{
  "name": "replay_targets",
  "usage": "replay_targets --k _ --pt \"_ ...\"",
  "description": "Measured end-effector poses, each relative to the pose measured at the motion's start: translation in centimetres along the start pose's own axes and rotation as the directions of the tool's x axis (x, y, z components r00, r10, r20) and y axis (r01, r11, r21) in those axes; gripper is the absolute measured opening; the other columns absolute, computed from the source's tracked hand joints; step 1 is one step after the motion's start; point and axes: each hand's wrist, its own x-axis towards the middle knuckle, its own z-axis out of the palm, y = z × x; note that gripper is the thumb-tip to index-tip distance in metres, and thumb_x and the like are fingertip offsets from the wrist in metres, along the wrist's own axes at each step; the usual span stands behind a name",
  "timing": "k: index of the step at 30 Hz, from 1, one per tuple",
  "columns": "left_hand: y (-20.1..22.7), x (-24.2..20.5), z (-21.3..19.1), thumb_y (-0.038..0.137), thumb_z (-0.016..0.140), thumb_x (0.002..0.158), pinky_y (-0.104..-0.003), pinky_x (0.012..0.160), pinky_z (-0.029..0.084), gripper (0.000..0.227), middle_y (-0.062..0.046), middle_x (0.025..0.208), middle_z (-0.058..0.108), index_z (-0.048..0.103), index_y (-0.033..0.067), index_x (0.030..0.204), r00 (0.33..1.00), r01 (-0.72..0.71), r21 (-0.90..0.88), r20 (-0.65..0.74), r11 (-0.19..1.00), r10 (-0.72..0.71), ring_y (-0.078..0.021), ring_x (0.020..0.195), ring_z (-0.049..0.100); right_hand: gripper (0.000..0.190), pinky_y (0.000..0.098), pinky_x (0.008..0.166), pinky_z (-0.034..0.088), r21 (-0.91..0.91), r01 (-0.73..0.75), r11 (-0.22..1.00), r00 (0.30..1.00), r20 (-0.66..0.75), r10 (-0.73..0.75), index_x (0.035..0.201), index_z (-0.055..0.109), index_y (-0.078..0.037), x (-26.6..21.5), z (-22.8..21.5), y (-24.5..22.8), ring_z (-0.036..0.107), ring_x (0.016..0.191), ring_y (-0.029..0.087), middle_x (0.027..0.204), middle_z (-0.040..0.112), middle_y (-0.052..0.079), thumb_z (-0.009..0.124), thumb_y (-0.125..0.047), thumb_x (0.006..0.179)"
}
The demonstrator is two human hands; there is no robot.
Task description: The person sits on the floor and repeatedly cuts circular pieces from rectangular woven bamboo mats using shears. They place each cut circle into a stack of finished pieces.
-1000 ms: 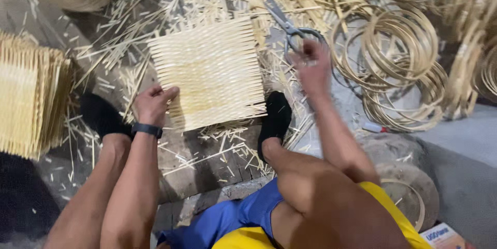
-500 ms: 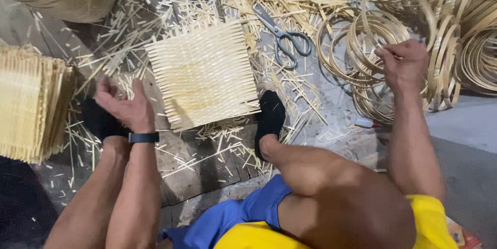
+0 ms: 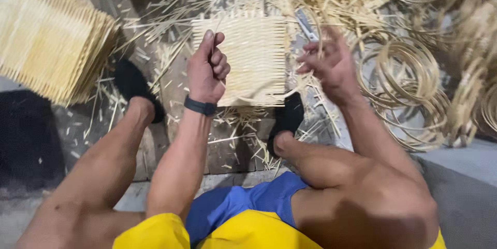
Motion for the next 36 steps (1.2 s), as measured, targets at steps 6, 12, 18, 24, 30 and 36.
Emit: replay_targets --k 6,12,18,24,30,36 --pt "2.5 0.0 -1.9 0.028 0.064 0.101 -0.024 0.041 0.026 0.027 0.004 0.061 0.040 0.057 0.0090 0.083 0.997 0.076 -0.103 -0.026 0.992 -0.079 -0.0089 0.049 0.035 0.044 0.0225 0.049 0.042 -0.195 -0.036 0.980 0.995 0.084 0.054 0.152 0.061 -0.008 2.9 0.9 2.2 0.049 0.059 0.006 0.082 0.058 0.002 0.064 -0.023 0.111" --pt "2.3 0.0 -2.9 0.020 0.063 0.101 -0.024 0.042 0.026 0.025 0.003 0.064 0.044 0.055 0.0107 0.079 0.998 -0.048 -0.139 -0.053 0.989 0.041 -0.0092 0.052 0.037 0.045 0.0262 0.049 0.053 -0.229 -0.137 0.964 0.989 0.022 0.146 0.154 0.054 -0.015 3.6 1.3 2.8 0.059 0.061 0.010 0.087 0.066 0.007 0.052 -0.020 0.110" --pt "3.1 -0.3 -2.5 0.026 0.062 0.099 -0.027 0.047 0.030 0.026 -0.001 0.066 0.049 0.060 0.0073 0.080 0.997 0.073 -0.251 0.049 0.965 -0.062 -0.0139 0.058 0.042 0.052 0.0375 0.079 0.063 -0.204 -0.126 0.971 0.982 0.114 0.151 0.158 0.045 -0.014 2.8 0.5 -1.5 0.074 0.090 0.020 0.106 0.072 0.015 0.054 -0.007 0.107" --pt "6.6 0.0 -0.3 0.031 0.064 0.098 -0.025 0.043 0.029 0.031 0.005 0.057 0.046 0.063 0.0099 0.075 0.977 0.190 0.294 0.038 0.937 -0.210 -0.0088 0.048 0.036 0.048 0.0382 0.078 0.064 -0.402 -0.153 0.903 0.939 0.227 0.260 0.152 0.052 -0.009 2.5 0.1 -4.1 0.072 0.086 0.020 0.100 0.072 0.014 0.058 -0.007 0.104" --pt "8.6 0.3 1.1 0.030 0.071 0.096 -0.023 0.036 0.019 0.038 0.009 0.049 0.041 0.056 0.0149 0.064 0.982 0.183 0.419 -0.029 0.889 -0.189 -0.0049 0.040 0.029 0.046 0.0364 0.070 0.062 -0.518 -0.115 0.848 0.919 0.269 0.288 0.149 0.056 -0.009 3.2 1.3 -4.7 0.071 0.079 0.019 0.097 0.071 0.013 0.058 -0.007 0.103" --pt "6.9 0.2 -1.7 0.034 0.061 0.095 -0.022 0.047 0.047 0.034 0.001 0.067 0.060 0.071 0.0045 0.109 0.991 0.123 0.280 -0.084 0.952 -0.103 -0.0086 0.053 0.055 0.041 0.0326 0.071 0.064 -0.396 -0.078 0.915 0.993 0.048 0.106 0.148 0.053 -0.001 5.5 1.8 -0.8 0.075 0.083 0.018 0.101 0.072 0.014 0.052 -0.003 0.107"
